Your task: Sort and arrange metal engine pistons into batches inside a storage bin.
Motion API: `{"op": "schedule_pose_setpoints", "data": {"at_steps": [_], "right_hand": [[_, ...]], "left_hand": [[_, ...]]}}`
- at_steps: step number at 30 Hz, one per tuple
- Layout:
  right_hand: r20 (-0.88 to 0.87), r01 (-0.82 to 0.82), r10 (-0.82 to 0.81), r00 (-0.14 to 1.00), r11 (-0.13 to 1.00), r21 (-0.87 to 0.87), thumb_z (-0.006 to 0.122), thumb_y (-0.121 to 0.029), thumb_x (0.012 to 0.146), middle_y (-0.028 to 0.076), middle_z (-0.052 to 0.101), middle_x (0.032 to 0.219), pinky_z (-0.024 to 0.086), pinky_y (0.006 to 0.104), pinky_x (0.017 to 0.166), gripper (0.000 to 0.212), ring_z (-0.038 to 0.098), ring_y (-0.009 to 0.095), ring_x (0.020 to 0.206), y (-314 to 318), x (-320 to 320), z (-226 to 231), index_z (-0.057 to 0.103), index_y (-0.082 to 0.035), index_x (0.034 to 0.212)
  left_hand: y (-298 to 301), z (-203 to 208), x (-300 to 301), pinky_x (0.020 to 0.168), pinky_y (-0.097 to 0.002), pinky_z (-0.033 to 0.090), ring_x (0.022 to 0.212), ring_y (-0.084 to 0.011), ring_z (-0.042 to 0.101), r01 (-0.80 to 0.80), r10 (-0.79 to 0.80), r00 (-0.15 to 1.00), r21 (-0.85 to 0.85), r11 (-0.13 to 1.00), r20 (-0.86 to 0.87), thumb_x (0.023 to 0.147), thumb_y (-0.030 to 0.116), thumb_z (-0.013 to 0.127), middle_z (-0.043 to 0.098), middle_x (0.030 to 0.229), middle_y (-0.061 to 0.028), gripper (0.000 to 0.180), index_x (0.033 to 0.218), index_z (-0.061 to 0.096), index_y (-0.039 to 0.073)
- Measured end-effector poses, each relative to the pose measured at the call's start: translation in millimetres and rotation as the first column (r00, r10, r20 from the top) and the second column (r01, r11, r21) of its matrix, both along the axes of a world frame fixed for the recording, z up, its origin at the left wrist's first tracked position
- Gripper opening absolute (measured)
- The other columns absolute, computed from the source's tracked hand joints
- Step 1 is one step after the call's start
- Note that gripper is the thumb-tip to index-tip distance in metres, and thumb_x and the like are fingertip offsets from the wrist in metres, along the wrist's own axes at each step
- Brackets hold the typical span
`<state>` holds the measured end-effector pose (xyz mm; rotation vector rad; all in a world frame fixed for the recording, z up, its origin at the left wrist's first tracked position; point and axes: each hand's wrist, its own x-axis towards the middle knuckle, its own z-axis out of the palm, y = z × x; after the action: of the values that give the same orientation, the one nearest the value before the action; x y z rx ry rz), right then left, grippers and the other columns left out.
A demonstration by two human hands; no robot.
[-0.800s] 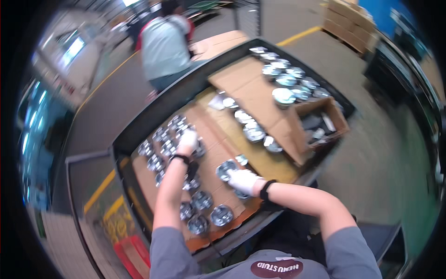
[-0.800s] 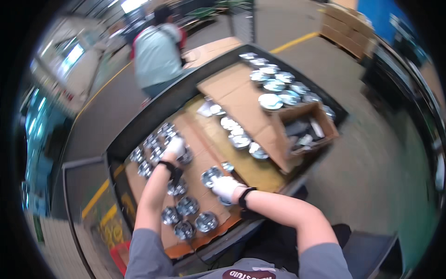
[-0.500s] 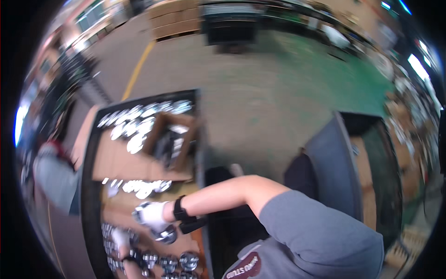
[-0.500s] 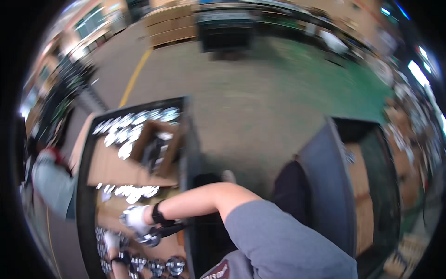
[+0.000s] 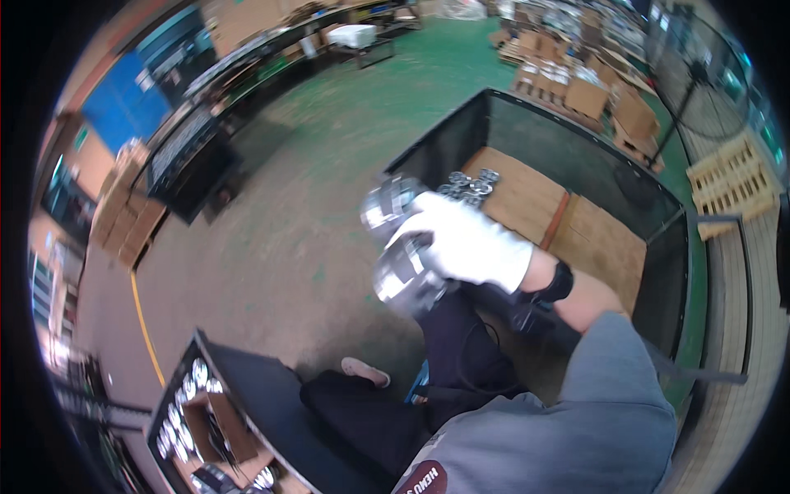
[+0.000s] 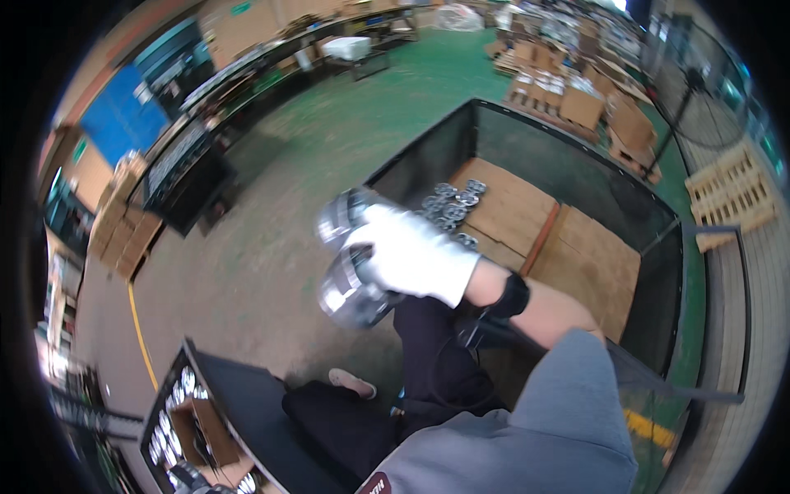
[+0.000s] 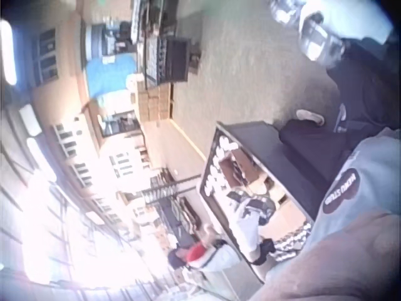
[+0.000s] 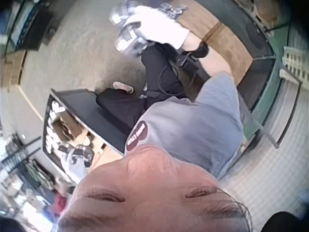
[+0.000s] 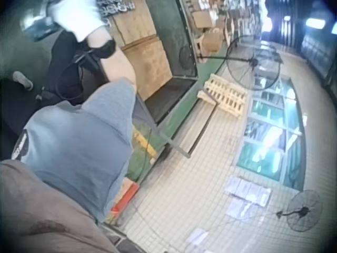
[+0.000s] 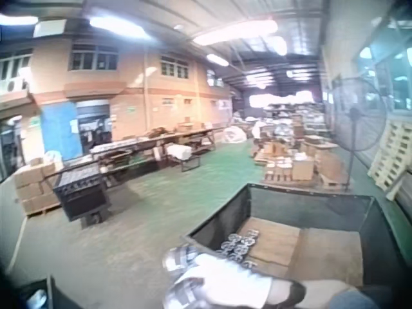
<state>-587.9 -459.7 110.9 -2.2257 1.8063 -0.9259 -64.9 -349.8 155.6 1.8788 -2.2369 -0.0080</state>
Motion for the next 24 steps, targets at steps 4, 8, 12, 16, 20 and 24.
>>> {"op": "schedule_pose_setpoints", "data": {"at_steps": [4,8,12,16,20,24], "right_hand": [[-0.076,0.423,-0.416,0.906,0.891,0.162,0.058,-0.017,0.078,0.017,0.065,0.114,0.050,0.0418,0.095,0.035,0.062,0.035,0.107,19,-146,-21,0.073,-0.011,0.110],[-0.028,0.689,-0.723,0.691,0.646,0.329,0.058,-0.019,0.081,0.019,0.070,0.091,0.055,0.0430,0.076,0.024,0.069,0.035,0.086,34,-262,-59,0.074,-0.006,0.094],[-0.119,0.767,-0.811,0.572,0.479,0.426,0.058,-0.016,0.083,0.022,0.070,0.098,0.056,0.0429,0.078,0.024,0.070,0.036,0.090,18,-341,-163,0.071,-0.002,0.097],[-0.009,0.701,-0.878,0.478,0.375,0.607,0.058,-0.014,0.086,0.025,0.068,0.099,0.055,0.0442,0.080,0.025,0.069,0.038,0.094,-33,-359,-256,0.068,0.001,0.103],[-0.058,0.688,-0.924,0.378,0.238,0.685,0.059,-0.015,0.090,0.027,0.066,0.114,0.053,0.0470,0.090,0.034,0.065,0.042,0.108,-91,-371,-346,0.059,-0.001,0.121],[-0.053,0.624,-0.971,0.232,0.107,0.774,0.052,-0.021,0.096,0.030,0.060,0.126,0.051,0.0488,0.097,0.041,0.060,0.042,0.118,-150,-381,-419,0.050,-0.007,0.134]], "left_hand": [[-77,30,-123,0.093,-0.0414,0.051,0.110,-0.0333,0.062,0.161,-0.174,0.978,0.122,0.979,0.111,0.080,0.005,0.068,0.064,0.118,-0.0185,0.027,0.106,0.075,0.007],[-153,25,-227,0.091,-0.0360,0.051,0.102,-0.0309,0.066,0.486,-0.483,0.873,0.234,0.842,-0.074,0.080,0.003,0.066,0.065,0.114,-0.0168,0.027,0.106,0.073,0.001],[-215,18,-324,0.092,-0.0351,0.050,0.108,-0.0291,0.062,0.398,-0.276,0.912,0.490,0.776,-0.304,0.078,0.004,0.067,0.062,0.116,-0.0143,0.027,0.105,0.072,0.001],[-275,7,-410,0.093,-0.0364,0.050,0.108,-0.0335,0.062,0.660,-0.687,0.722,0.373,0.652,-0.078,0.079,0.007,0.068,0.065,0.110,-0.0174,0.023,0.102,0.073,0.005],[-344,-57,-487,0.078,-0.0391,0.053,0.094,-0.0354,0.065,0.770,-0.773,0.630,0.198,0.607,-0.080,0.060,0.003,0.076,0.061,0.108,-0.0168,0.030,0.091,0.073,0.006],[-395,-90,-565,0.075,-0.0387,0.056,0.089,-0.0324,0.067,0.833,-0.822,0.551,0.151,0.532,-0.145,0.067,0.012,0.076,0.061,0.113,-0.0143,0.029,0.096,0.075,0.012]]}}
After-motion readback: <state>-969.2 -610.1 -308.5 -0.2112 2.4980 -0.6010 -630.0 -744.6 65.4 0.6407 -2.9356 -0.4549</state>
